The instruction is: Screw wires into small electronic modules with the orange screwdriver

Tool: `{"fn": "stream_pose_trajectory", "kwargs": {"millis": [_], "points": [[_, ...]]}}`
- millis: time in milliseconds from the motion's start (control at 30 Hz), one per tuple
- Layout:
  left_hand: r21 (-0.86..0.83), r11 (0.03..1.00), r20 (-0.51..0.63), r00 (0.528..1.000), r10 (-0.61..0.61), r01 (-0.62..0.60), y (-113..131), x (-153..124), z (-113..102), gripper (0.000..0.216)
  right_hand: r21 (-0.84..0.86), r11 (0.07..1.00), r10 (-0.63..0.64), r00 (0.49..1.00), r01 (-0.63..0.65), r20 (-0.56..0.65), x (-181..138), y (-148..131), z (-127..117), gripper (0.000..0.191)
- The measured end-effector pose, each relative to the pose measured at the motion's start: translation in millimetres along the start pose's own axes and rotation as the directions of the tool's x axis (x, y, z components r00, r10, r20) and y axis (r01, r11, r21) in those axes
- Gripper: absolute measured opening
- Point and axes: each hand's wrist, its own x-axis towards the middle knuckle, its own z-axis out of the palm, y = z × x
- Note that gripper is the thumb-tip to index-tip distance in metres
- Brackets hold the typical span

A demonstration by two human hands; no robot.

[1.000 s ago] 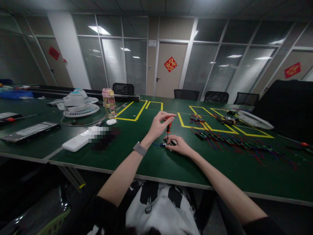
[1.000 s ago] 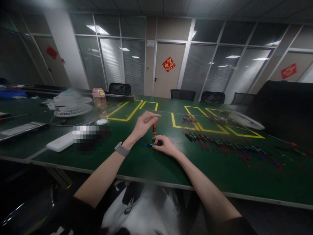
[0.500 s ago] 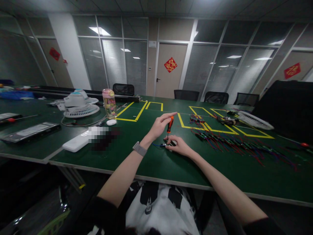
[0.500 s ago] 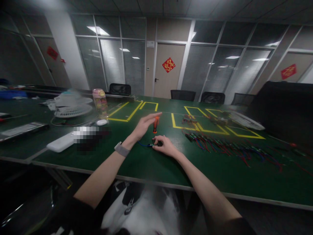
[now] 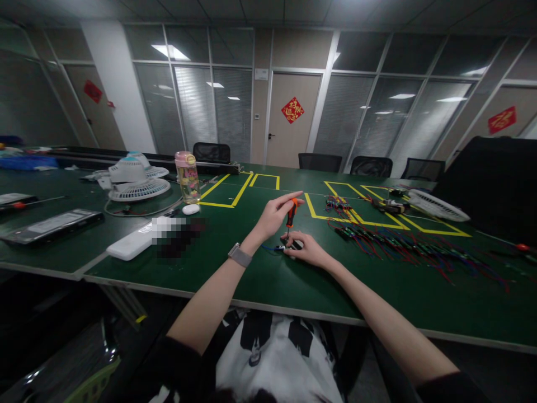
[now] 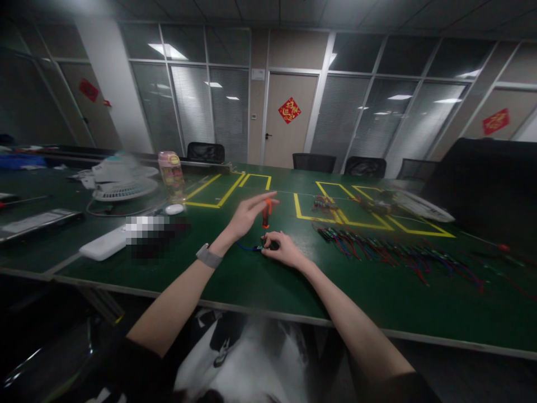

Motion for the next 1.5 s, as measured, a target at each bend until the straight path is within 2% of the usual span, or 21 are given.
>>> {"fn": "stream_pose_trajectory", "kwargs": {"millis": [67,233,300,433,500,633,767,833,1000,1167,1233,1367,1500], "points": [[0.002,1.000,0.005,1.000,-0.003,0.003,0.7,-1.3,2.4,0.032,0.002,1.000,0.000,1.000,0.000,0.001,-0.1,-1.2,-0.3,0.013],[0.210,0.975,-0.098,0.991,0.089,-0.067,0.7,-2.9,4.7,0.026,-0.003,1.000,0.001,1.000,-0.001,-0.010,-0.5,0.0,0.9,0.011],[0.153,0.986,-0.079,0.993,0.082,-0.070,0.2,-1.5,3.8,0.028,-0.007,1.000,0.002,1.000,-0.002,-0.017,-0.5,2.5,1.7,0.012],[-0.052,0.999,-0.027,1.000,-0.015,0.013,-1.7,0.4,3.3,0.031,-0.010,1.000,-0.007,1.000,0.007,-0.010,-0.2,7.0,3.2,0.013],[-0.038,0.999,-0.068,0.998,-0.008,0.005,-2.7,0.1,3.9,0.028,-0.006,1.000,-0.006,1.000,0.006,-0.012,-0.1,7.8,3.6,0.015],[0.110,0.994,-0.152,0.988,0.036,-0.019,-2.5,-0.3,3.8,0.023,0.008,1.000,0.004,1.000,-0.004,-0.018,-0.2,7.8,4.0,0.017],[-0.028,1.000,-0.060,0.998,-0.008,0.006,-1.1,1.0,2.7,0.030,0.013,1.000,-0.003,1.000,0.003,-0.010,-0.3,7.5,3.7,0.016],[-0.086,0.995,-0.051,0.998,-0.044,0.040,-2.4,1.2,2.9,0.030,0.016,1.000,-0.004,1.000,0.004,-0.006,-0.3,7.2,3.5,0.015],[0.005,1.000,-0.134,0.991,-0.008,0.008,-6.8,1.1,2.7,0.026,0.025,1.000,0.002,1.000,-0.002,-0.001,-0.4,6.3,3.1,0.015],[-0.152,0.987,-0.007,0.999,-0.052,0.051,-3.4,1.9,2.2,0.031,0.018,1.000,0.000,1.000,0.000,0.005,-0.4,4.5,2.2,0.014],[-0.155,0.985,-0.025,0.996,-0.081,0.076,-3.6,1.6,3.2,0.031,0.014,1.000,0.006,1.000,-0.006,0.005,-0.3,4.2,2.3,0.014],[-0.033,0.998,-0.125,0.990,-0.060,0.057,-6.9,1.4,3.9,0.028,0.012,1.000,0.006,1.000,-0.006,-0.003,-0.2,5.2,3.1,0.014],[-0.100,0.994,-0.042,0.998,-0.055,0.051,-5.2,1.9,2.7,0.031,0.008,1.000,-0.008,1.000,0.008,0.003,-0.4,6.8,3.6,0.013]]}}
